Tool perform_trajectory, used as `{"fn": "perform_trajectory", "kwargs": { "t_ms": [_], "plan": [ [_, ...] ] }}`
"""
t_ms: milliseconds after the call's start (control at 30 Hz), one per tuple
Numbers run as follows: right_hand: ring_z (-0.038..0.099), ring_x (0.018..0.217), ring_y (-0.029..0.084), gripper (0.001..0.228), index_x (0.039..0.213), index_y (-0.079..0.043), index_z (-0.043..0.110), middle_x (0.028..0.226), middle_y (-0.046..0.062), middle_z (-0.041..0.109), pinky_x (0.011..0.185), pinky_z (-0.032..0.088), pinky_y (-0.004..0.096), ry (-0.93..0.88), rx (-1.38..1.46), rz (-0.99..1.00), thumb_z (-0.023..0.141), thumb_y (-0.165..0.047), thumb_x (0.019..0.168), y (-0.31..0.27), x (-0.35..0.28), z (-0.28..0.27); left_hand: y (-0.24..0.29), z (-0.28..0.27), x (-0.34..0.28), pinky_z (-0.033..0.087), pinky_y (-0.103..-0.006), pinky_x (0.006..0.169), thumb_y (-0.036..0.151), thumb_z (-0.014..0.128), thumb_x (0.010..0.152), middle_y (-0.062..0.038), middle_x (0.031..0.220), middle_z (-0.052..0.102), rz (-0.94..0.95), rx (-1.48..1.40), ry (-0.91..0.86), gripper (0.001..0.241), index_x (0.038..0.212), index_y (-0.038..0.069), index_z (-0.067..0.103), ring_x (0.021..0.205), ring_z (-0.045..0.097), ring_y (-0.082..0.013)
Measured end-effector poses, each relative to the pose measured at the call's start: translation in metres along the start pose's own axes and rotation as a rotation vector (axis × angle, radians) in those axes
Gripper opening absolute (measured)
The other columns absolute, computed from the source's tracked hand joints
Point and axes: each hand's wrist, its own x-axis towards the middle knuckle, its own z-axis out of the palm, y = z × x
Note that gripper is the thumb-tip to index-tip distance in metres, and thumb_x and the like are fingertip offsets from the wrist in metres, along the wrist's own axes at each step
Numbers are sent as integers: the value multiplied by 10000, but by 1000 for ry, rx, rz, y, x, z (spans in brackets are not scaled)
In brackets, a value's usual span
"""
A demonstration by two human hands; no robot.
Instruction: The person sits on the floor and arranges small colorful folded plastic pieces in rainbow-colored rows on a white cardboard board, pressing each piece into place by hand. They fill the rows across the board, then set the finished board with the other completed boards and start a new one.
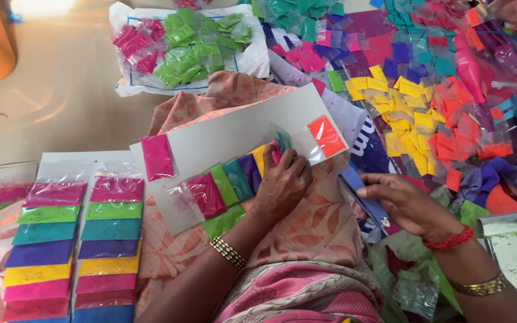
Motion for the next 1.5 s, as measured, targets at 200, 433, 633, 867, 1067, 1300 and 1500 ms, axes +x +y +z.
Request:
{"fn": "perform_trajectory", "kwargs": {
  "t_ms": [200, 433, 633, 867, 1067, 1300, 1500],
  "plan": [
    [705, 731, 183, 218, 1034, -30, 678, 883, 54, 722, 630, 586, 346, 160, 107, 67, 702, -202, 901, -3, 12, 11, 2, -5, 1, 390, -648, 1037, 184, 669, 864, -60, 922, 577, -9, -42, 33, 134, 869, 56, 707, 1031, 569, -259],
    [728, 624, 215, 214, 1015, -45, 683, 803, 62, 698, 401, 532, 344, 169, 65, 61, 720, -218, 895, -11, 29, 25, -1, -4, -3, 378, -642, 1037, 244, 695, 864, -53, 939, 593, -18, -79, 52, 179, 846, 67, 713, 1039, 568, -261],
    [694, 588, 197, 256, 1043, -12, 682, 784, 115, 717, 412, 537, 323, 132, 15, 59, 708, -236, 923, -15, 31, 34, -1, -6, -3, 364, -634, 1074, 245, 705, 874, -48, 911, 587, -43, -87, 76, 180, 841, 69, 720, 1031, 568, -246],
    [701, 648, 191, 311, 1113, 5, 699, 787, 133, 722, 552, 573, 292, 210, 113, 151, 675, -258, 948, -16, 32, 28, 1, -7, -4, 369, -630, 1083, 233, 696, 877, -48, 897, 576, -33, -58, 110, 167, 859, 71, 730, 1032, 567, -243],
    [730, 703, 203, 280, 1082, -7, 698, 848, 119, 733, 603, 586, 313, 241, 105, 109, 649, -247, 947, -17, 40, 38, 2, -7, -4, 383, -637, 1059, 233, 689, 876, -52, 883, 564, -15, -42, 108, 173, 828, 69, 719, 1030, 568, -243],
    [698, 759, 142, 236, 983, -43, 693, 862, 57, 708, 636, 603, 311, 239, 47, 17, 651, -275, 967, -18, 53, 56, 2, -7, -5, 389, -631, 1059, 197, 667, 852, -50, 890, 559, -12, -22, 108, 129, 819, 77, 698, 1027, 573, -239],
    [676, 715, 124, 242, 960, -32, 686, 836, 35, 690, 619, 592, 300, 239, 46, -45, 648, -270, 977, -10, 60, 58, 3, -12, -3, 389, -635, 1064, 212, 666, 859, -54, 900, 556, -12, -30, 120, 146, 844, 69, 693, 1022, 569, -243]
  ]
}}
